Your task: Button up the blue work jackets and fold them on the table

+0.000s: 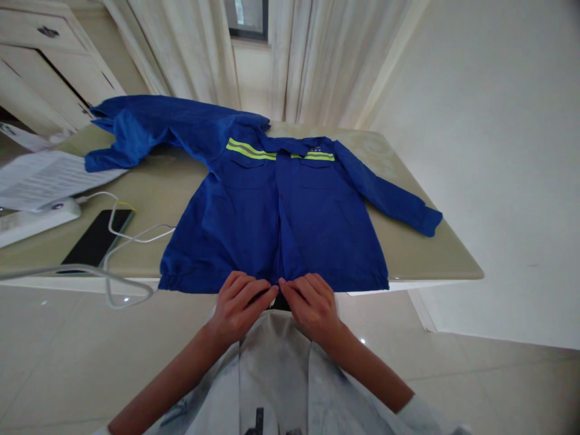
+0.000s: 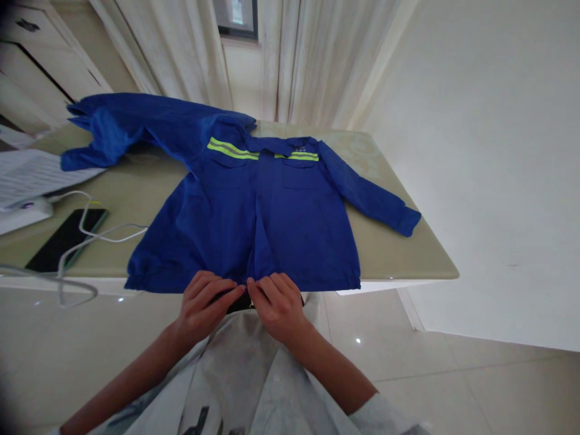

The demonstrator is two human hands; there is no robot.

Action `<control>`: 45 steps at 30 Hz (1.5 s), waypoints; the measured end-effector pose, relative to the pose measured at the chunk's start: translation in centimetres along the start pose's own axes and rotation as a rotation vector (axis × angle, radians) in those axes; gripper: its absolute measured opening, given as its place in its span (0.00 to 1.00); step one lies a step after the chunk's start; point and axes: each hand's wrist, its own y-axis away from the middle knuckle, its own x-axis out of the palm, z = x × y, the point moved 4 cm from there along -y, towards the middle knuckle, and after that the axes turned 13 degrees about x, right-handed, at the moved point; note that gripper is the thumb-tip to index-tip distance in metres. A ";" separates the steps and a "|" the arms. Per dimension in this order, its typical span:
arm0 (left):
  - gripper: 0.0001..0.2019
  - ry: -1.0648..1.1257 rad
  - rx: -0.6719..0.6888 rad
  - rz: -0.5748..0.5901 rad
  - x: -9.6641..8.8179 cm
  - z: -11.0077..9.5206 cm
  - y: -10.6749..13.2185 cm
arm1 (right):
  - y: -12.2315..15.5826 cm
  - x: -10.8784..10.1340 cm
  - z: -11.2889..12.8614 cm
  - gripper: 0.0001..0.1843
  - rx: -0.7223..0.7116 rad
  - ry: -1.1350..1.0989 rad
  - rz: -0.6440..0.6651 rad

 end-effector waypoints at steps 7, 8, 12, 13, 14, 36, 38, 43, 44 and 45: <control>0.11 0.015 0.028 -0.023 -0.1 0.0 1.3 | -1.8 -1.4 -2.8 0.21 0.192 -0.407 0.381; 0.11 0.012 0.039 -0.017 -0.1 0.0 1.3 | -2.5 -1.7 -3.0 0.25 0.196 -0.435 0.472; 0.11 -0.028 0.092 0.034 -0.2 0.0 0.9 | -4.8 -2.3 -2.9 0.18 0.112 -0.326 0.630; 0.10 -0.045 0.108 0.044 -0.3 0.0 0.7 | -5.2 -2.1 -2.8 0.15 0.079 -0.294 0.639; 0.10 -0.062 0.127 0.052 -0.3 -0.1 0.5 | -5.5 -1.9 -2.7 0.13 0.045 -0.270 0.646; 0.11 -0.084 0.119 -0.092 0.4 -0.2 -1.6 | -10.7 -1.1 -2.9 0.04 -0.249 -0.210 0.874; 0.11 -0.083 0.113 -0.113 0.4 -0.5 -1.6 | -11.3 -1.5 -2.7 0.05 -0.284 -0.208 0.884; 0.09 -0.136 0.110 -0.082 0.1 -0.7 -2.5 | -11.8 -2.3 -2.5 0.05 -0.323 -0.182 0.836; 0.09 -0.146 0.101 -0.065 0.0 -0.6 -2.7 | -11.8 -2.4 -2.6 0.04 -0.306 -0.178 0.817; 0.09 -0.154 0.089 -0.045 0.0 -0.4 -2.8 | -11.7 -2.5 -2.8 0.04 -0.286 -0.186 0.807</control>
